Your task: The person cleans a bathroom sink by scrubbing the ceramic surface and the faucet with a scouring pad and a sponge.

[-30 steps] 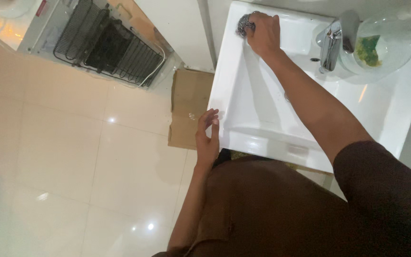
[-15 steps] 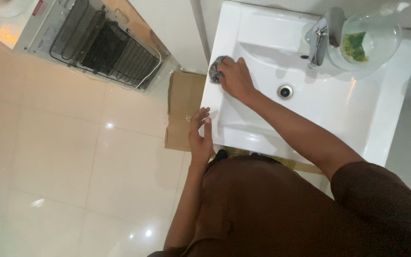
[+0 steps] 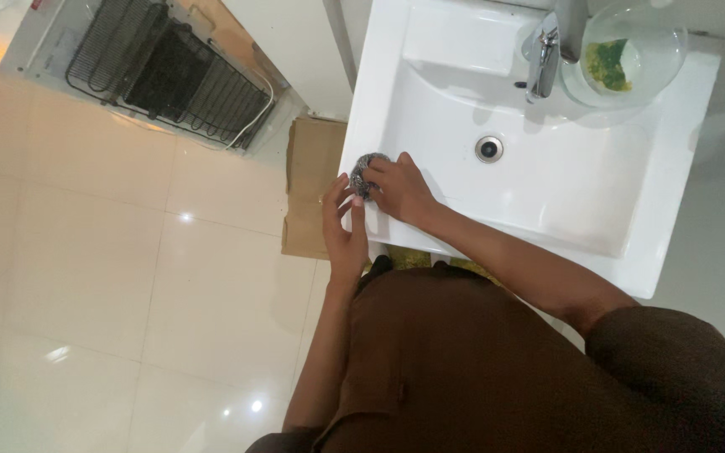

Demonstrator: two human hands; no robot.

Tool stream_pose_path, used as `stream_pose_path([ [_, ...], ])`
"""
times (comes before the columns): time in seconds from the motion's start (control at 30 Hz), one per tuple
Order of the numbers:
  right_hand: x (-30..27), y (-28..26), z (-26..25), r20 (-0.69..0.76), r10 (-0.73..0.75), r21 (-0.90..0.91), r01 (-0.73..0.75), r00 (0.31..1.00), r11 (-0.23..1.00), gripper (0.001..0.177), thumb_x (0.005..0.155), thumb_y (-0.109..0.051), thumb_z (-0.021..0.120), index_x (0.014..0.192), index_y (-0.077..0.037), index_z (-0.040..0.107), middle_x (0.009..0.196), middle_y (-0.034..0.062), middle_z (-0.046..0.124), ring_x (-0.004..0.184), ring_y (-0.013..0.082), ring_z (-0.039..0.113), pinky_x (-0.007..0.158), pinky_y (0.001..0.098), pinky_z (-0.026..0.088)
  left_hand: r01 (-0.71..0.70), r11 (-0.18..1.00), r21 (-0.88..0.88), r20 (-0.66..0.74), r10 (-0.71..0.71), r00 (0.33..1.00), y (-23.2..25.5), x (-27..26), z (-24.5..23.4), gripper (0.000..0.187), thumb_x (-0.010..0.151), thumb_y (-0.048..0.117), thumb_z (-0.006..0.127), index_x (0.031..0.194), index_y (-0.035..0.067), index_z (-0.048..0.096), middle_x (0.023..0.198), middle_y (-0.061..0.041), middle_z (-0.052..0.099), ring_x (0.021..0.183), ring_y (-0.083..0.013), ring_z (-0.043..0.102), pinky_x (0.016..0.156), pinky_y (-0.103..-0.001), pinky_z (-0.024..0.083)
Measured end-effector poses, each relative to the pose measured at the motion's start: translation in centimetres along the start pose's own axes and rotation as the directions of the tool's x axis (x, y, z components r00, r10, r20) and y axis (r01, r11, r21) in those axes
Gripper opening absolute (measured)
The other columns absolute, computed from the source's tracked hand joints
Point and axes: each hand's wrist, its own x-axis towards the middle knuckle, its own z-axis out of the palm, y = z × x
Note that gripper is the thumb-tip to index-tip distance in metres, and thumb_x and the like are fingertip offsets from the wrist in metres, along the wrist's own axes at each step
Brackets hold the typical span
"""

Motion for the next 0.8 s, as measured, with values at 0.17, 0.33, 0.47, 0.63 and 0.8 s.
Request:
stream_pose_path([
  [0.17,-3.5,0.8,0.0,-0.020,-0.023,0.074,0.024,1.000,0.997,0.014,0.085,-0.011,0.075,0.098,-0.012,0.070,0.097,0.0038,0.066,0.079,0.0231,0.057,0.076,0.0410,0.036,0.022,1.000,-0.019,0.017,-0.022,1.000,0.1,-0.6,0.3,0.039,0.109,0.014,0.055,0.146,0.002,0.050,0.148,-0.013,0.055,0.129,-0.0253,0.062,0.108,-0.039,0.051],
  [0.33,-6.5,5.9,1.2,0.165,0.244,0.148,-0.269,0.955,0.952,0.013,0.085,-0.013,0.072,0.098,-0.014,0.073,0.094,0.0073,0.076,0.073,0.0244,0.066,0.084,0.0422,0.042,0.062,0.998,-0.019,0.025,-0.061,0.998,-0.3,-1.3,1.0,0.038,0.110,0.015,0.054,0.146,0.002,0.050,0.146,-0.013,0.057,0.128,-0.0263,0.062,0.109,-0.040,0.052],
  [0.47,-8.2,11.3,1.8,0.308,0.281,-0.048,-0.280,0.909,0.959,0.018,0.080,-0.019,0.075,0.096,-0.013,0.073,0.087,0.0126,0.073,0.080,0.0320,0.068,0.091,0.0446,0.044,0.026,1.000,-0.008,0.046,-0.026,0.999,0.1,-1.6,1.8,0.036,0.111,0.015,0.054,0.144,0.003,0.051,0.147,-0.012,0.057,0.127,-0.0260,0.063,0.108,-0.040,0.053],
  [0.63,-10.3,16.9,3.9,0.441,0.382,-0.207,-0.321,0.812,0.924,0.021,0.077,-0.024,0.074,0.097,-0.019,0.076,0.087,0.0113,0.075,0.089,0.0321,0.070,0.094,0.0453,0.048,0.015,1.000,0.005,0.084,-0.016,0.996,0.4,-1.7,2.9,0.036,0.111,0.015,0.054,0.145,0.003,0.051,0.148,-0.013,0.056,0.127,-0.0262,0.063,0.108,-0.040,0.053],
  [0.8,-12.4,20.0,3.8,0.478,0.435,-0.251,-0.356,0.763,0.900,0.027,0.074,-0.031,0.078,0.099,-0.020,0.075,0.094,0.0113,0.074,0.093,0.0331,0.070,0.087,0.0458,0.052,0.030,0.999,0.015,0.079,-0.031,0.996,0.7,-2.0,3.6,0.036,0.111,0.016,0.053,0.144,0.004,0.051,0.147,-0.012,0.057,0.128,-0.0260,0.063,0.107,-0.040,0.053],
])
